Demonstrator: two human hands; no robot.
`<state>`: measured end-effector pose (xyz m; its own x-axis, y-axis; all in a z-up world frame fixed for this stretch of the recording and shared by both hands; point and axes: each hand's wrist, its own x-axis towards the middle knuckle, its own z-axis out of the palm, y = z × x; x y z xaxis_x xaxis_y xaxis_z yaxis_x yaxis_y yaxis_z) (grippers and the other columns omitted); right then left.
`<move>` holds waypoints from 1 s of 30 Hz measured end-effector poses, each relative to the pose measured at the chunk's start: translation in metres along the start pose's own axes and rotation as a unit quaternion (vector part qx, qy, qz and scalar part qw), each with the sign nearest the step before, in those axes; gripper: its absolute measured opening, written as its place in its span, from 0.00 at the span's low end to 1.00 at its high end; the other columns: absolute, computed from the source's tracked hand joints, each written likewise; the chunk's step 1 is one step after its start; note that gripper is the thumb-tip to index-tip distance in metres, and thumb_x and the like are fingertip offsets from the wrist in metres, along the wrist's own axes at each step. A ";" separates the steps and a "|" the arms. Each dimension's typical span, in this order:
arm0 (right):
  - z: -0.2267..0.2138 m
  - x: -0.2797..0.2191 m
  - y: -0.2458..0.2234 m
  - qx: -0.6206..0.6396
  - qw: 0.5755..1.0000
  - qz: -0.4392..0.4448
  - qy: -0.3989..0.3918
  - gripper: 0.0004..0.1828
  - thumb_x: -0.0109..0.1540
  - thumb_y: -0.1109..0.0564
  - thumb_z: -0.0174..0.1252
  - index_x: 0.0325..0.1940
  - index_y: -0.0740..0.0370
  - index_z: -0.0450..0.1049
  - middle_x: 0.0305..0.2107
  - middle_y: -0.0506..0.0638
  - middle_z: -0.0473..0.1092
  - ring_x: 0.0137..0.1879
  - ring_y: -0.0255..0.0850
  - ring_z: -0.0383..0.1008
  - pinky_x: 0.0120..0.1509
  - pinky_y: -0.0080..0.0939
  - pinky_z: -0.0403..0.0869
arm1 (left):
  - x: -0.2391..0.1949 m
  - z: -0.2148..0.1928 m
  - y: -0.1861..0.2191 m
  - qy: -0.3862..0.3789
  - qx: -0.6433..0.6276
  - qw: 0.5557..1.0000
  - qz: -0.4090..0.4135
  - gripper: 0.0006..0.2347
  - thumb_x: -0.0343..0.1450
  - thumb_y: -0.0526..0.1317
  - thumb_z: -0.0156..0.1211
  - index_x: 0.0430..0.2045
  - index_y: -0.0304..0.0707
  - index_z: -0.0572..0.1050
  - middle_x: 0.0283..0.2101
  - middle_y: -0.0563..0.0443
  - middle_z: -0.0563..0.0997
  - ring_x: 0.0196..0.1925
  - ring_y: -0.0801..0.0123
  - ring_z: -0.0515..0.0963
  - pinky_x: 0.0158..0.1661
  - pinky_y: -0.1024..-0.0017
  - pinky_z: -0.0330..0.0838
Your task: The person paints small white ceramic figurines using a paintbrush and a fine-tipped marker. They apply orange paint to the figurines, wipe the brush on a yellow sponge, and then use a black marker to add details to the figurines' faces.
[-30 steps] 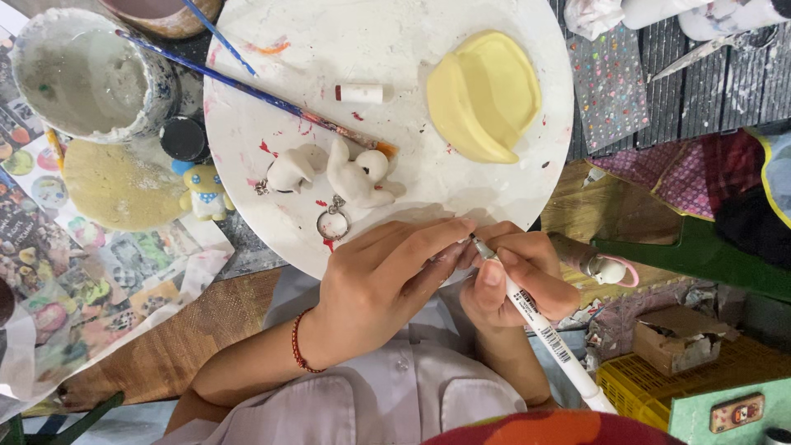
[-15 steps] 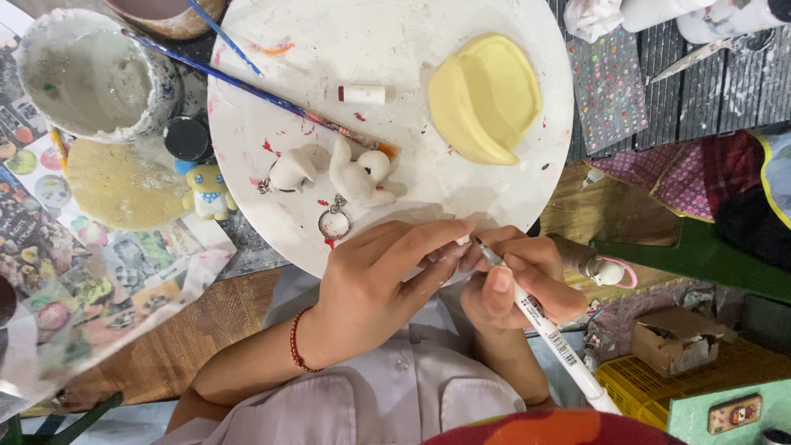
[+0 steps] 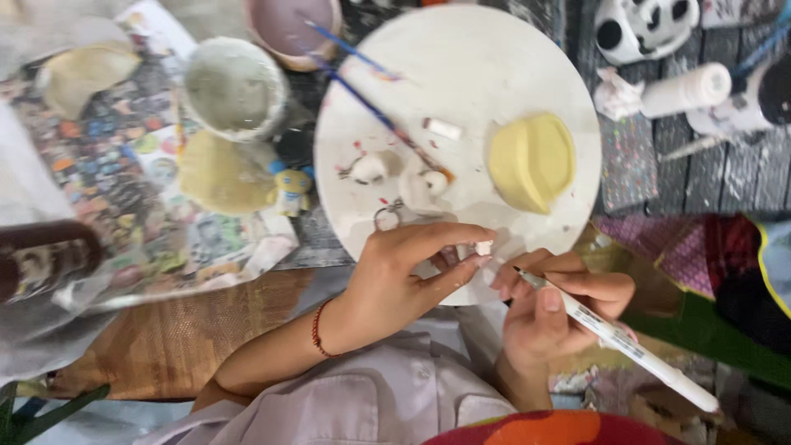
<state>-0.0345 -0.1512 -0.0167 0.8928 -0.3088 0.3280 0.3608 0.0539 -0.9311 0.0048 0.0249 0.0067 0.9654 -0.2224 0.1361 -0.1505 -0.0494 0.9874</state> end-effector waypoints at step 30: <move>0.081 -0.002 0.007 -0.122 0.980 0.100 -0.122 0.16 0.80 0.57 0.58 0.54 0.62 0.56 0.27 0.54 0.60 0.26 0.44 0.66 0.36 0.45 0.70 | -0.039 -0.118 -0.029 0.148 -0.101 0.984 0.006 0.10 0.76 0.37 0.66 0.50 0.43 0.79 0.41 0.56 0.86 0.29 0.82 0.80 0.34 0.82 0.77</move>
<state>-0.0117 -0.0733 -0.0104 0.9878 -0.0774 0.1353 0.1229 -0.1471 -0.9815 -0.0034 0.1498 -0.0177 0.9880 0.0722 0.1368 -0.1464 0.1523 0.9774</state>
